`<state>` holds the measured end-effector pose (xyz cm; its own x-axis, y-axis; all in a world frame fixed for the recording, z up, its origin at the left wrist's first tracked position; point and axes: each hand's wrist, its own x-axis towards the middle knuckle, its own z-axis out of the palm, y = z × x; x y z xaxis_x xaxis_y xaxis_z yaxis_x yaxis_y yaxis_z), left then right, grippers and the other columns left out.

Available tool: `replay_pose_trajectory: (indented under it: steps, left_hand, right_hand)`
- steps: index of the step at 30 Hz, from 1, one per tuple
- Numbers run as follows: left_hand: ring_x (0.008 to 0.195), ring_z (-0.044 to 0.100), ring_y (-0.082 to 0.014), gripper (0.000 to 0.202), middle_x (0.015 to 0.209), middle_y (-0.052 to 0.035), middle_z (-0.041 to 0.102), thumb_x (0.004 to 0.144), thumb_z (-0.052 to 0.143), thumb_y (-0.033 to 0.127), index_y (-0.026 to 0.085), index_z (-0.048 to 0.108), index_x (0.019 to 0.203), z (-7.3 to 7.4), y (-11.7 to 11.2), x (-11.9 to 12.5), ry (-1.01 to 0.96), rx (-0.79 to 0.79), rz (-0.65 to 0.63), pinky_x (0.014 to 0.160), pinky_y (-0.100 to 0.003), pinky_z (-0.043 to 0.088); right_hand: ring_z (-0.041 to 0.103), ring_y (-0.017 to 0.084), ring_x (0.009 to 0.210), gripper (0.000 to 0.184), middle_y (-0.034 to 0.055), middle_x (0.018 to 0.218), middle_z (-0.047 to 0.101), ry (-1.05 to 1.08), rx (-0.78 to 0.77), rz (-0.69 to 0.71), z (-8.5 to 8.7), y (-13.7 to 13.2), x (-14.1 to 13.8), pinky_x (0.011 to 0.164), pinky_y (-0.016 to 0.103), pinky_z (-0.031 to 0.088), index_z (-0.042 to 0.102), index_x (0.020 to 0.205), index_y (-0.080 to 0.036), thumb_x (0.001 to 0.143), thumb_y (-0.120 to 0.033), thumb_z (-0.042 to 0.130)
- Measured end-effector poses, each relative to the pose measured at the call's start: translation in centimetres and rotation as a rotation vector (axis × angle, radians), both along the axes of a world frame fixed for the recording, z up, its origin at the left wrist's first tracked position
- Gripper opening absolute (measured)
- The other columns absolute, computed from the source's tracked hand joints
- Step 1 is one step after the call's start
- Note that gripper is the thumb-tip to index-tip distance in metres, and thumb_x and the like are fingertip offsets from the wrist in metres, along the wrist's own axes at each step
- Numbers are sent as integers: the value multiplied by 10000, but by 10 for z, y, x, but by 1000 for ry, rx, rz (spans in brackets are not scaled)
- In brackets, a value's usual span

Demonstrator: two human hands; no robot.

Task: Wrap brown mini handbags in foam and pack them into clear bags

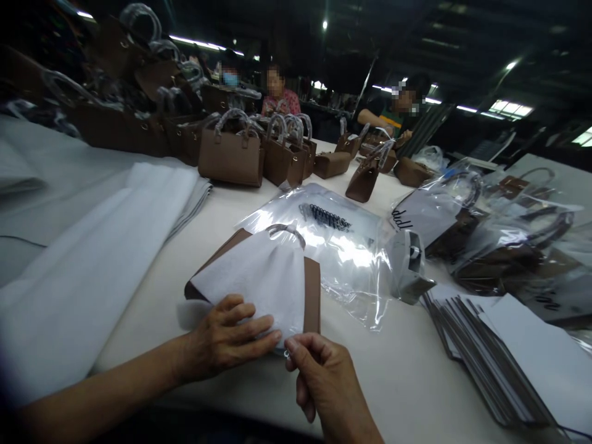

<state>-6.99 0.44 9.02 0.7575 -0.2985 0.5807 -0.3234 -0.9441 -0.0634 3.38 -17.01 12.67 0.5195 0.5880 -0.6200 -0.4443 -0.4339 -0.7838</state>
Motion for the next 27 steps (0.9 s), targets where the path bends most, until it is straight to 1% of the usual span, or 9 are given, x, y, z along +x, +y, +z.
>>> replay_pose_trajectory:
  steps: [3, 6, 8, 13, 15, 19, 23, 25, 27]
  left_hand:
    - [838, 492, -154, 262, 998, -3, 615, 792, 588, 189, 240, 581, 1049, -1, 0, -1, -19, 4, 5, 764, -339, 375]
    - [833, 493, -154, 251, 990, -6, 617, 805, 567, 181, 231, 577, 1051, -1, 2, -1, -33, 2, -6, 754, -337, 374]
    - [837, 494, -159, 256, 992, -2, 617, 804, 568, 182, 221, 574, 1057, -1, 3, -1, -40, 0, -16, 753, -342, 370]
    - [816, 501, -145, 173, 973, -2, 621, 796, 583, 174, 178, 569, 969, -2, 1, 0, -5, -6, -6, 758, -331, 357]
    - [790, 508, -140, 177, 917, -11, 623, 805, 577, 201, 161, 542, 973, -2, -1, 1, 4, -42, 15, 742, -324, 355]
    - [763, 517, -147, 297, 829, -18, 613, 816, 569, 266, 134, 485, 1068, 0, -5, 4, 27, -90, 60, 731, -324, 356]
    - [750, 508, -144, 170, 836, -10, 607, 820, 558, 256, 162, 532, 959, 1, -5, 5, 33, -57, 49, 705, -315, 349]
    - [752, 502, -141, 135, 867, -4, 609, 816, 563, 226, 175, 551, 940, 2, -4, 4, 36, -29, 43, 695, -311, 346]
    - [761, 499, -138, 149, 888, -5, 612, 808, 575, 207, 175, 562, 953, 2, -3, 3, 36, -10, 36, 694, -310, 349]
  right_hand:
    - [275, 21, 293, 404, -52, 386, 430, -23, 22, -56, 14, 2, -3, 313, 145, 163, 571, 707, -135, 672, -527, 662]
    - [272, 22, 289, 392, -53, 368, 417, -70, 49, -53, 23, 6, -5, 314, 144, 178, 580, 726, -134, 707, -523, 634]
    - [287, 22, 291, 384, -49, 392, 439, -67, 45, -34, 19, 8, -5, 308, 143, 190, 573, 701, -131, 697, -507, 649]
    - [299, 30, 281, 397, -53, 403, 446, -47, 2, -19, -9, 8, -7, 284, 143, 192, 558, 699, -135, 675, -519, 654]
    - [295, 31, 277, 402, -53, 398, 440, -53, 2, -5, -13, 6, -8, 281, 146, 196, 553, 685, -136, 672, -525, 652]
    - [301, 29, 304, 370, -52, 419, 439, -74, 69, -68, 3, 3, -8, 292, 139, 200, 562, 705, -138, 696, -498, 648]
    - [299, 25, 329, 331, -56, 461, 439, -131, 194, -126, 25, 10, 1, 298, 138, 195, 575, 769, -152, 710, -467, 659]
    - [326, 18, 353, 323, -47, 556, 484, -108, 278, -144, 26, 20, 5, 307, 137, 214, 578, 807, -160, 697, -446, 679]
    - [345, 12, 365, 335, -44, 622, 505, -31, 324, -141, 20, 27, 6, 309, 133, 224, 574, 821, -164, 675, -438, 699]
